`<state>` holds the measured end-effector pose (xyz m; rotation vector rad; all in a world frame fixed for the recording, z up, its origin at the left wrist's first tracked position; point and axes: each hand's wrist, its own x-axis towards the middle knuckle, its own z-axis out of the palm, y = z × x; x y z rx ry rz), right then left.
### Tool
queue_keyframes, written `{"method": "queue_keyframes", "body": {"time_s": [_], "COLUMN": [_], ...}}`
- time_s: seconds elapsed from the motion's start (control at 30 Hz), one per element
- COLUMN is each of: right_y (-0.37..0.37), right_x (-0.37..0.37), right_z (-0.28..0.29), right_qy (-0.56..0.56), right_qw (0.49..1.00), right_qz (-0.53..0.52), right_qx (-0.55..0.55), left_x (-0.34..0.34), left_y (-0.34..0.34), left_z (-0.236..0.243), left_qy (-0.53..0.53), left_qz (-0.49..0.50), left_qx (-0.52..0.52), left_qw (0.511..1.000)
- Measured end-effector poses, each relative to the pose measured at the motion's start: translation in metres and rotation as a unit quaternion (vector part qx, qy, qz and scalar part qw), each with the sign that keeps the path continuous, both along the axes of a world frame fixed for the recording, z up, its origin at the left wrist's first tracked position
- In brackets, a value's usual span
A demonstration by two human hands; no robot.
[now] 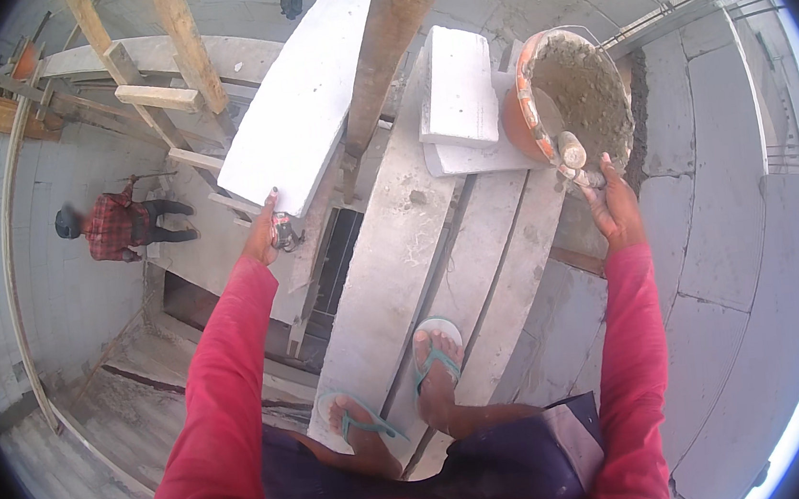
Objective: The person applies mortar to a wall using a trowel, then places a white tile onto the mortar and taps it into place with a hammer. The person also uses a tape measure to check dimensions on the wall.
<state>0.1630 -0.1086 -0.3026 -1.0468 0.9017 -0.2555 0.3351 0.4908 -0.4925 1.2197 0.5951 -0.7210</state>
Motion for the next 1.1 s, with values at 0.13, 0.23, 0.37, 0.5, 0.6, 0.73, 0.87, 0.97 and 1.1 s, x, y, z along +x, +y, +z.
{"method": "queue_keyframes", "body": {"time_s": [0.13, 0.23, 0.37, 0.5, 0.6, 0.73, 0.87, 0.97, 1.1], "right_y": [0.02, 0.04, 0.079, 0.158, 0.228, 0.306, 0.382, 0.404, 0.416], "right_x": [0.011, 0.011, -0.026, -0.046, 0.003, 0.106, 0.198, 0.237, 0.218], "right_z": [0.015, 0.024, 0.03, 0.008, -0.014, -0.069, -0.142, -0.153, -0.121], "right_qy": [0.0, -0.016, -0.036, 0.23, 0.192, 0.15, 0.068, -0.006, -0.075], "right_qw": [0.999, 0.994, 0.988, 0.85, 0.768, 0.783, 0.925, 0.954, 0.935], "right_qz": [0.049, 0.095, 0.133, 0.473, 0.608, 0.601, 0.371, 0.247, 0.268], "right_qx": [-0.004, -0.059, 0.075, 0.037, -0.068, -0.058, 0.046, 0.17, 0.221], "left_x": [0.004, 0.008, 0.005, 0.011, 0.004, -0.005, -0.018, -0.036, -0.073], "left_y": [0.009, 0.015, 0.012, 0.035, 0.048, 0.089, 0.105, 0.114, 0.108], "left_z": [-0.008, -0.016, 0.0, 0.023, 0.059, 0.082, 0.103, 0.119, 0.14], "left_qy": [-0.002, -0.031, -0.059, -0.09, -0.078, -0.022, -0.029, -0.03, -0.004], "left_qz": [0.0, -0.033, -0.023, -0.032, -0.058, -0.1, -0.079, -0.102, -0.05], "left_qx": [-0.022, 0.003, -0.026, 0.018, 0.04, 0.028, 0.049, 0.061, 0.076], "left_qw": [1.0, 0.999, 0.998, 0.995, 0.995, 0.994, 0.995, 0.992, 0.996]}}
